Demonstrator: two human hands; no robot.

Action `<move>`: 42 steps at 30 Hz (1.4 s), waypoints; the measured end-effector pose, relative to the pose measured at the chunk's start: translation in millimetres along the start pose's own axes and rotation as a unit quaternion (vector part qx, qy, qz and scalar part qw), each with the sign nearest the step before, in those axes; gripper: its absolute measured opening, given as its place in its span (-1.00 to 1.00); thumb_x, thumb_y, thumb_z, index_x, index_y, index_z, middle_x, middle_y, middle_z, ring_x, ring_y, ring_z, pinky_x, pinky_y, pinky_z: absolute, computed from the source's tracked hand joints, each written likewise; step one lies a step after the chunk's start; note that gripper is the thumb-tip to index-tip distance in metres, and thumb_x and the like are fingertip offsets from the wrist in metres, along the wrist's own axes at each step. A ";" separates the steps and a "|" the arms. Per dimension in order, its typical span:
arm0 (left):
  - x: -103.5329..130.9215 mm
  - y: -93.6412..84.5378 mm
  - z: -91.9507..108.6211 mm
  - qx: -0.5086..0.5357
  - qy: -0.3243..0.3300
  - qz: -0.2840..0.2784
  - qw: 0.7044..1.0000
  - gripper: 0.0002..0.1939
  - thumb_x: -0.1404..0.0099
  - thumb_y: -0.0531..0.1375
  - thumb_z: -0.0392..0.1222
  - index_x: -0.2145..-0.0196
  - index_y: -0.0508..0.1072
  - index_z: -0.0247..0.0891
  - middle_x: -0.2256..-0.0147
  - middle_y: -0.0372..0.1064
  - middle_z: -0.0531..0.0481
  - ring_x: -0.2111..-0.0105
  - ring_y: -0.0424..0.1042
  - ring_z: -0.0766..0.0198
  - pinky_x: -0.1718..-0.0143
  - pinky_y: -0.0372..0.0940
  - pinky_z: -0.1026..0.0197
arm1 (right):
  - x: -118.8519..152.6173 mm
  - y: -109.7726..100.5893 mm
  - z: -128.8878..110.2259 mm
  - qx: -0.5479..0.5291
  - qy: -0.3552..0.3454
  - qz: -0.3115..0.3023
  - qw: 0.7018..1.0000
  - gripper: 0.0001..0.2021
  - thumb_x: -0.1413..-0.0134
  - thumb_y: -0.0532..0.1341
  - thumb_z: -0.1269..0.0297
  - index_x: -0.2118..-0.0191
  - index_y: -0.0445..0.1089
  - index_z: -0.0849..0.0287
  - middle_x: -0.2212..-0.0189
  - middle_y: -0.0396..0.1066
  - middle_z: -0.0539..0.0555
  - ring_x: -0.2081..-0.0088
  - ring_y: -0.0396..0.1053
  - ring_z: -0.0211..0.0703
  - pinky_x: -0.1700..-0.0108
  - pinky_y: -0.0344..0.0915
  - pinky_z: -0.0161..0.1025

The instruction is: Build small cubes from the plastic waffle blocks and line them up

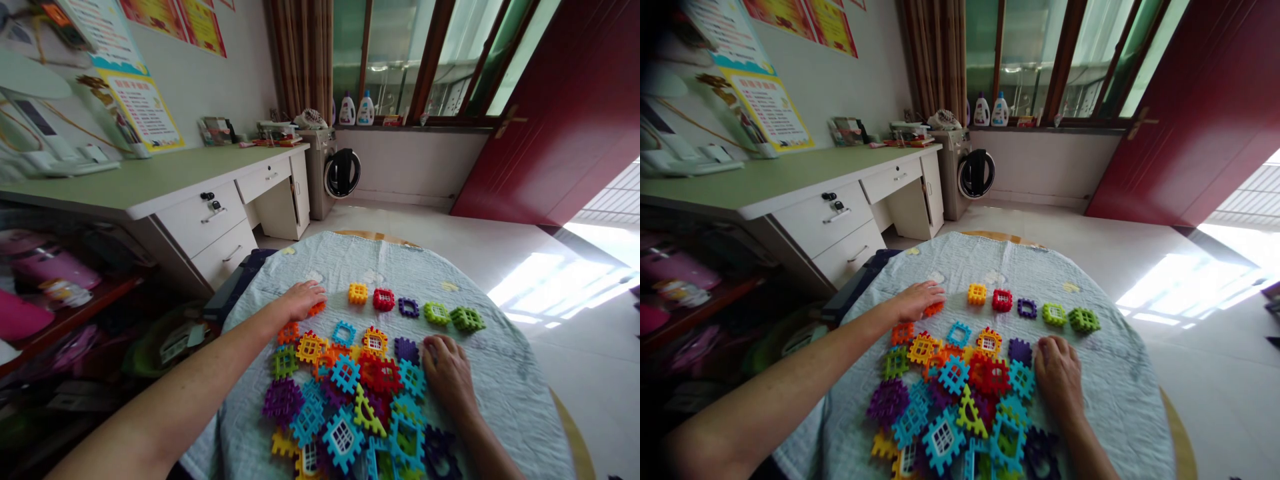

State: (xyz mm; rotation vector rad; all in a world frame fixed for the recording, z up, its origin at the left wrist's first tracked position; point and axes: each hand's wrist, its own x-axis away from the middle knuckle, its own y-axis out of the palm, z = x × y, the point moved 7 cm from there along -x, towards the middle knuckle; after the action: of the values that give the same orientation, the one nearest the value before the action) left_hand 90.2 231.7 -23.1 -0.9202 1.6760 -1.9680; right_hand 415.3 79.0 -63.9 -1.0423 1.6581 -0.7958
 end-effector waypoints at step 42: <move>-77.2 -13.8 -3.7 0.020 -0.057 -0.008 0.998 -0.69 0.05 0.28 -0.07 0.31 0.48 -0.21 0.19 0.44 -0.07 0.21 0.43 0.10 0.23 0.32 0.17 | -0.1 -2.0 -3.8 0.000 -0.015 0.003 1.000 -0.80 -0.22 0.05 0.20 0.20 0.38 0.12 0.17 0.39 0.14 0.14 0.31 0.01 0.03 0.22 -0.04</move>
State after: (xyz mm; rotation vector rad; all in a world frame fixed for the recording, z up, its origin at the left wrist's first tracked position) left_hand 143.7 289.0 -27.4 -1.0138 1.5660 -1.9139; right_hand 412.2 78.3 -60.9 -1.0438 1.6352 -0.7715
